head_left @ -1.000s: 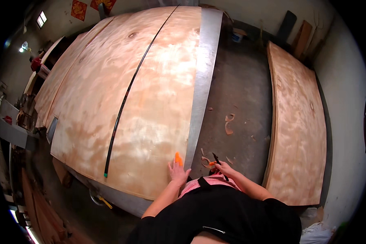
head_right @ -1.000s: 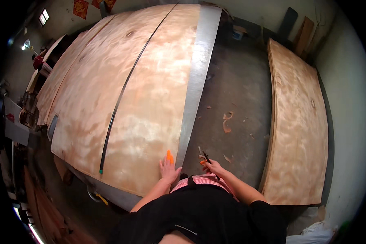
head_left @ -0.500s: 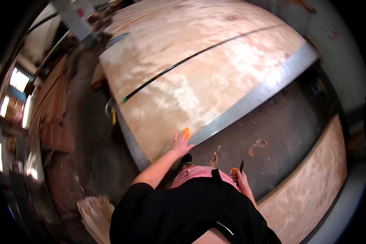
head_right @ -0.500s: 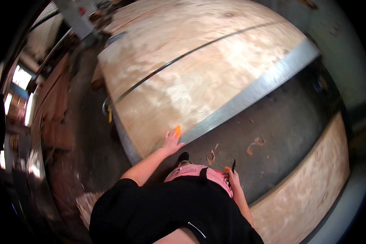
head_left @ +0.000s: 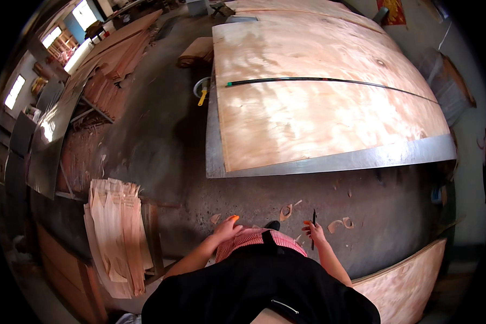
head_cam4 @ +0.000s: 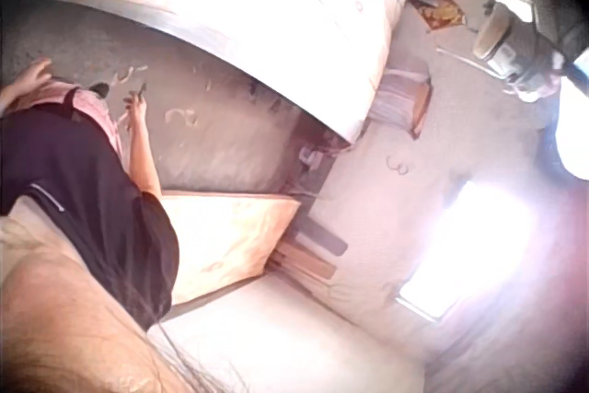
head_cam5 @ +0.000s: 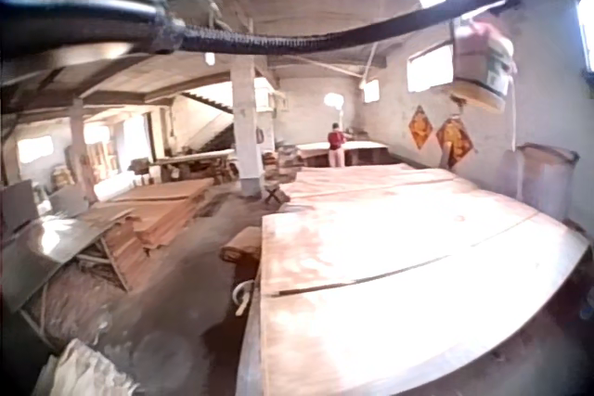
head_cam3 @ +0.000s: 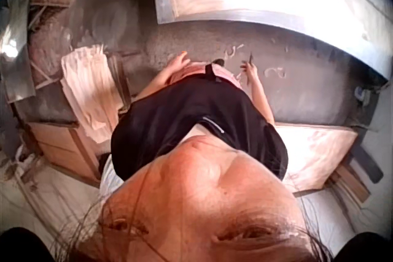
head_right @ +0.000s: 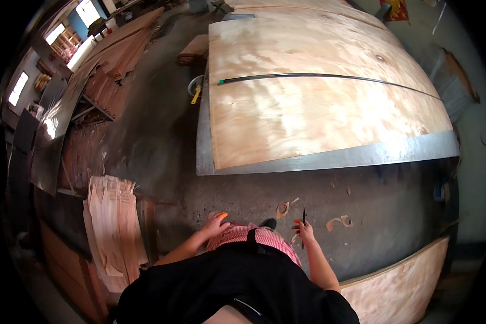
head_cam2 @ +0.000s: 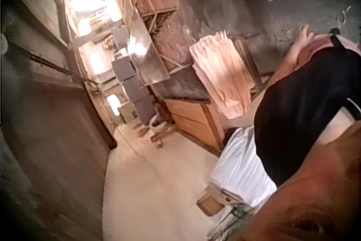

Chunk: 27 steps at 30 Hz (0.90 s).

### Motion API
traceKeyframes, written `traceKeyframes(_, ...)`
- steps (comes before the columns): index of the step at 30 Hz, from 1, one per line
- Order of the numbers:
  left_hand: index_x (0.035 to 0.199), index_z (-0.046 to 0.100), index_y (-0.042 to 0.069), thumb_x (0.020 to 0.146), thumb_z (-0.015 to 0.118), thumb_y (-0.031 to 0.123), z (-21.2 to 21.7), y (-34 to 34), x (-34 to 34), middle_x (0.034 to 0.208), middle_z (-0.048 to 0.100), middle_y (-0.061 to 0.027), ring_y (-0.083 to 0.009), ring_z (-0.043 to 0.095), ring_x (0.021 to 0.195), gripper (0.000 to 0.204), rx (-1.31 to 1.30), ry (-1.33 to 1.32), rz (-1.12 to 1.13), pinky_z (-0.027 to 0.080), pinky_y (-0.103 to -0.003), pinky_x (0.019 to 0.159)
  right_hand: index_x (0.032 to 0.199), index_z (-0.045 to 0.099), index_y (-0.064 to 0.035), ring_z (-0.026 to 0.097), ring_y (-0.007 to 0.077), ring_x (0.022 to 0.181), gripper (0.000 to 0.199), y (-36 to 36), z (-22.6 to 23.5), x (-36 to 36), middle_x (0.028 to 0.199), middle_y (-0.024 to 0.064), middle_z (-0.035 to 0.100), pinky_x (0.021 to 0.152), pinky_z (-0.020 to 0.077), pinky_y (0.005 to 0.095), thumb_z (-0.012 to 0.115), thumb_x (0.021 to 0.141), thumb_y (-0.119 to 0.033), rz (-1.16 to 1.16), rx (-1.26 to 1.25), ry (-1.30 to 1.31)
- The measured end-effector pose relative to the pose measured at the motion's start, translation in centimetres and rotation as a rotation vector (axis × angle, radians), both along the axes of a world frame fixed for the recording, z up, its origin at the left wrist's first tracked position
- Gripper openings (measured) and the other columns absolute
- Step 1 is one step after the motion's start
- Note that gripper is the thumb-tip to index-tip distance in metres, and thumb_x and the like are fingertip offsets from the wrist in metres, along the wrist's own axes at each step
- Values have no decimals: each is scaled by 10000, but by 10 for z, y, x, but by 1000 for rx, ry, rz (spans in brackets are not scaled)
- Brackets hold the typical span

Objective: The person uses a utility knife and a metal ruler to cut straight lines on a large sheet of plywood. They then use a long flexible ruler to cut curved lines, separating the sheet into smaller pieces.

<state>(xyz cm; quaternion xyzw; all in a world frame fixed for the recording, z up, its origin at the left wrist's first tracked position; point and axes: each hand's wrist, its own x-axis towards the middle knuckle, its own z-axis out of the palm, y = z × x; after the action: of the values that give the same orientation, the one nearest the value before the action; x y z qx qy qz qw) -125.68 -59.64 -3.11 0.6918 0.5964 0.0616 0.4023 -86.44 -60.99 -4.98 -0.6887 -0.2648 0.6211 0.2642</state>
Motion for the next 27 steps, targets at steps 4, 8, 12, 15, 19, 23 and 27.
traceKeyframes(4, 1226, 429, 50, 806, 496, 384, 0, -24, -40, 1279, 418, -133, -283, 436, 1142, 541, 19, 0, 88, 377, -364, 922, 1022, 549, -61, 489, 107, 468, 244, -6, -4, -49, 701, 77, 617, 450, 374, 240, 426, 890, -224, 134, -6, -9)
traceKeyframes(8, 1210, 436, 47, 804, 518, 338, -4, -59, -69, 1259, 431, -140, -288, 440, 1134, 507, 68, -136, 118, 383, -375, 917, 1082, 554, -98, 548, 94, 532, 315, -40, -3, -113, 774, 50, 632, 436, 350, 202, 365, 906, -278, 298, -120, -91)
traceKeyframes(12, 1155, 482, 50, 796, 538, 317, 2, -104, -129, 1201, 468, -155, -300, 493, 1054, 451, 97, -152, 243, 421, -379, 858, 1055, 553, -61, 524, 101, 487, 317, -81, -7, -165, 734, 72, 626, 417, 359, 219, 433, 891, -304, 415, -165, -133)
traceKeyframes(15, 1102, 529, 62, 795, 539, 295, 9, -145, -202, 1117, 521, -149, -305, 526, 990, 386, 111, -143, 549, 437, -383, 815, 1044, 560, -53, 519, 88, 497, 318, -97, -5, -205, 733, 64, 628, 421, 356, 211, 427, 895, -301, 547, -204, -89)
traceKeyframes(19, 1058, 538, 47, 774, 568, 272, 9, -188, -309, 1023, 569, -150, -303, 559, 921, 363, 324, 154, 893, 449, -383, 790, 1034, 567, -61, 507, 91, 488, 295, -109, 1, -242, 730, 63, 628, 428, 365, 215, 440, 892, -286, 660, -81, -122)
traceKeyframes(23, 1103, 492, 23, 756, 592, 290, 12, -209, -418, 1121, 467, -189, -333, 497, 986, 449, 514, 718, 1106, 415, -417, 836, 1028, 564, -50, 521, 106, 498, 289, -107, -6, -246, 719, 75, 627, 445, 392, 222, 452, 887, -277, 711, -111, -132)
traceKeyframes(27, 1100, 525, 65, 721, 626, 308, 45, -240, -498, 1140, 466, -143, -257, 457, 1058, 462, 608, 1272, 1352, 306, -446, 935, 1015, 561, -37, 530, 118, 500, 292, -102, 5, -249, 707, 90, 626, 460, 408, 229, 452, 884, -274, 739, -105, -191)
